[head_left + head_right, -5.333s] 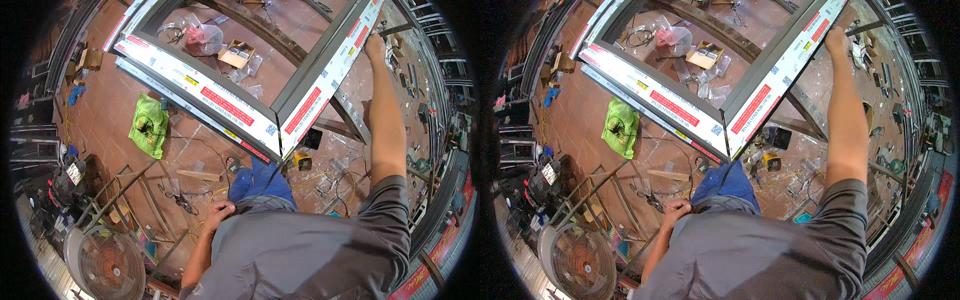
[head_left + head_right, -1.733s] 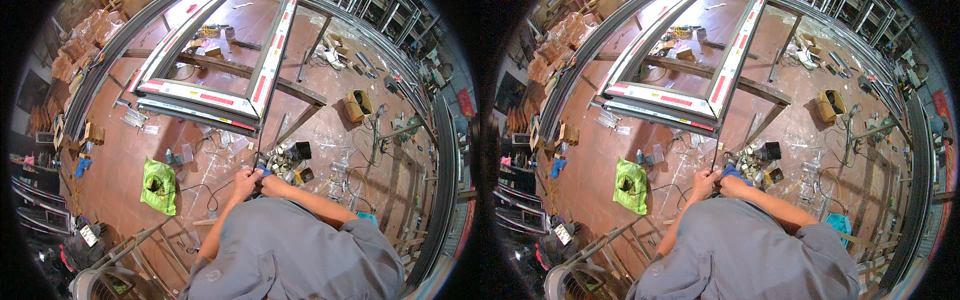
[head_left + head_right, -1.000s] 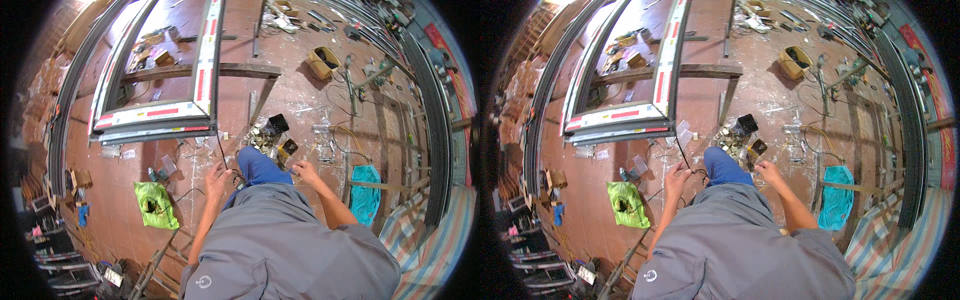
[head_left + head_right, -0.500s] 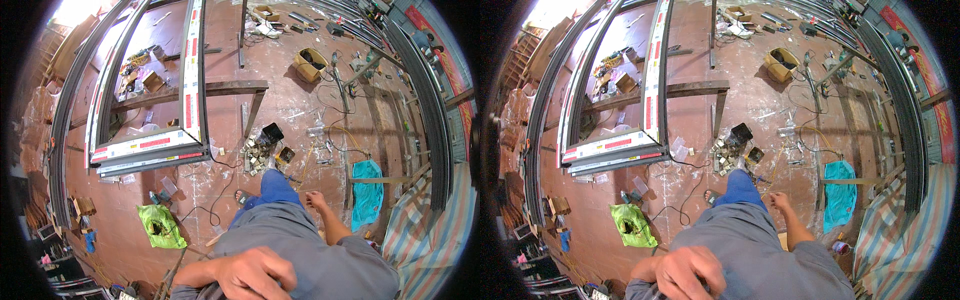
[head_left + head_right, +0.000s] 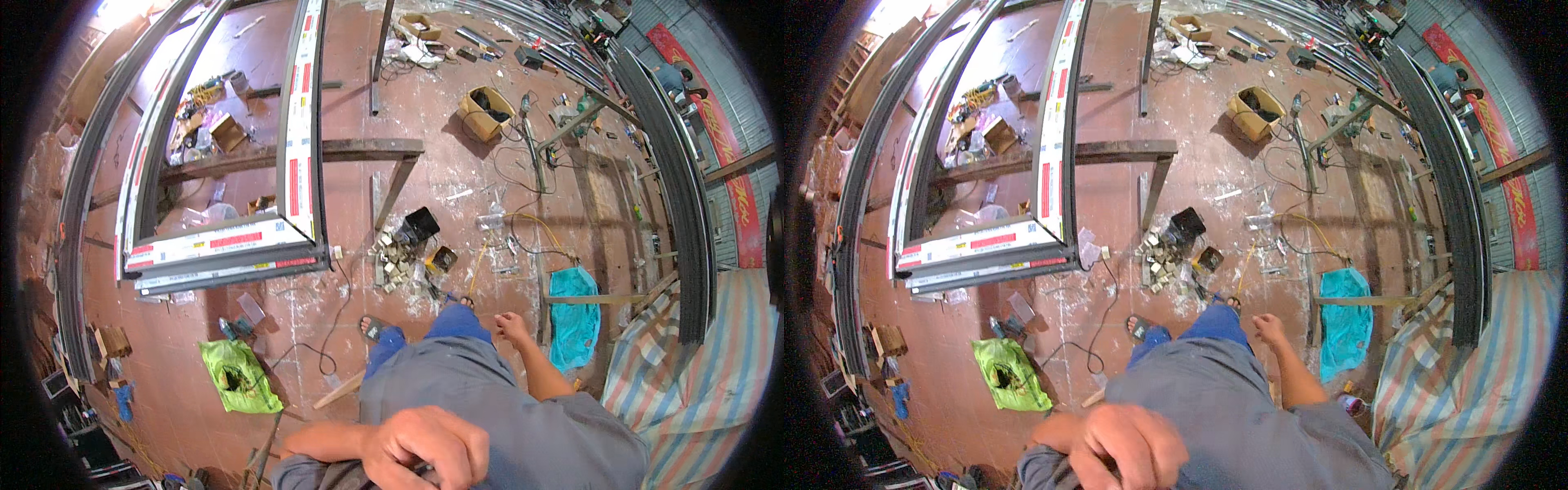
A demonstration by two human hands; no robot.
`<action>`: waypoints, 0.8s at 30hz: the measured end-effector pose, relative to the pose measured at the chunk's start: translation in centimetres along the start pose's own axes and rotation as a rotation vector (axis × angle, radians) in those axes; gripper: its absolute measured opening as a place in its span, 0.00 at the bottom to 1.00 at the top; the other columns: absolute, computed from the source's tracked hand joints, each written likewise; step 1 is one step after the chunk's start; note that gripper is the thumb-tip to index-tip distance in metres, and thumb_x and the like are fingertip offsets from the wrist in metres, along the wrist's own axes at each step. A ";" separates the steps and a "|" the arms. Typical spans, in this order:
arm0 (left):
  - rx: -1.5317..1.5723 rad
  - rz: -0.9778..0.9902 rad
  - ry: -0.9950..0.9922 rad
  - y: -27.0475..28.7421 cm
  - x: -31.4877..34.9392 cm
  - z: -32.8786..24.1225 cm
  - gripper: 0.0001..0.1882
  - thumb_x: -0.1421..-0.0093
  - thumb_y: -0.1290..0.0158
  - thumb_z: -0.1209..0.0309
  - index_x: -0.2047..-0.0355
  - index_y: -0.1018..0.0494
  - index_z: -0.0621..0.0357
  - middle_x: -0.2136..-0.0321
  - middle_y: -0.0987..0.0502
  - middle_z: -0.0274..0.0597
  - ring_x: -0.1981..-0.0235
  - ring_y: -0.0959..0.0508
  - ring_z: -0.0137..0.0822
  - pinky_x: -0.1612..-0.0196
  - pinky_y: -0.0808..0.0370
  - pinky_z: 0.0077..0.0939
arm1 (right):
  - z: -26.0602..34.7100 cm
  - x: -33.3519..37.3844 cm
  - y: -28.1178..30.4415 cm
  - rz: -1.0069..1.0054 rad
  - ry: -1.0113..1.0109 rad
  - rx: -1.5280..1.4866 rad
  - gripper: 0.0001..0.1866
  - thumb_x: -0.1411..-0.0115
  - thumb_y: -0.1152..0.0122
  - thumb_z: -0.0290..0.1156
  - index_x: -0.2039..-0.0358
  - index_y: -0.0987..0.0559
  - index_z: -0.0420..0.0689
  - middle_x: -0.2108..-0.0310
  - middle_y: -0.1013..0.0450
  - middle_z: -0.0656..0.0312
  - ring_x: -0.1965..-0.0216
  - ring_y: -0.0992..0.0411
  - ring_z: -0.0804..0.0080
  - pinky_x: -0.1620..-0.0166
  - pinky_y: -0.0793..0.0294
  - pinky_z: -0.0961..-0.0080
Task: The person assembles a window frame by inserting a black rubber seal into the frame's groove. They use scissors to cut the seal to length and press it into place along the frame edges.
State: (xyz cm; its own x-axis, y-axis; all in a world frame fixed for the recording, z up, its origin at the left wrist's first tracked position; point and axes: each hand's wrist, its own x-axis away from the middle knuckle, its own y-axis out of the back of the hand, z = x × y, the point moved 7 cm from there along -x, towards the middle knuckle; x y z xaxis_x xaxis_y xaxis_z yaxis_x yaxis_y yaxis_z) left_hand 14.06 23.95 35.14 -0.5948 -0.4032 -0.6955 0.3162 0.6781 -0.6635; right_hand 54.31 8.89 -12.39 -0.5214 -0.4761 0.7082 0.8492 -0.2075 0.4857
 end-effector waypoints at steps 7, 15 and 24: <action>-0.162 0.024 -0.289 0.4 -2.2 -2.0 0.09 0.39 0.37 0.73 0.66 0.21 0.69 0.66 0.22 0.52 0.75 0.23 0.39 0.74 0.28 0.32 | -1.0 -0.3 2.2 0.102 -0.075 -0.088 0.19 0.35 0.34 0.43 0.54 0.19 0.39 0.66 0.22 0.60 0.71 0.23 0.69 0.72 0.25 0.71; -0.473 -0.037 -0.497 2.5 -4.2 -3.8 0.10 0.39 0.34 0.69 0.68 0.19 0.65 0.69 0.21 0.47 0.72 0.22 0.37 0.73 0.26 0.29 | 6.4 -4.1 4.7 0.108 0.140 0.021 0.23 0.38 0.33 0.48 0.52 0.19 0.43 0.65 0.22 0.62 0.71 0.24 0.70 0.70 0.27 0.71; -0.716 -0.154 -0.472 7.6 -12.4 1.5 0.08 0.35 0.38 0.70 0.63 0.20 0.64 0.64 0.22 0.47 0.67 0.22 0.37 0.67 0.26 0.26 | 9.4 -14.1 8.2 0.260 0.181 0.059 0.19 0.36 0.34 0.44 0.57 0.19 0.41 0.67 0.22 0.59 0.70 0.23 0.69 0.70 0.26 0.69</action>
State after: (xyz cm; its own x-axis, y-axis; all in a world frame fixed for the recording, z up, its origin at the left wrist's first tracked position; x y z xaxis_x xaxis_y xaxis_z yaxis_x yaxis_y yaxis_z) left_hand 24.95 33.18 38.29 -0.1744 -0.6270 -0.7592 -0.3777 0.7546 -0.5365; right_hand 67.87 21.92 -13.62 -0.2591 -0.6523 0.7123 0.9429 -0.0111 0.3329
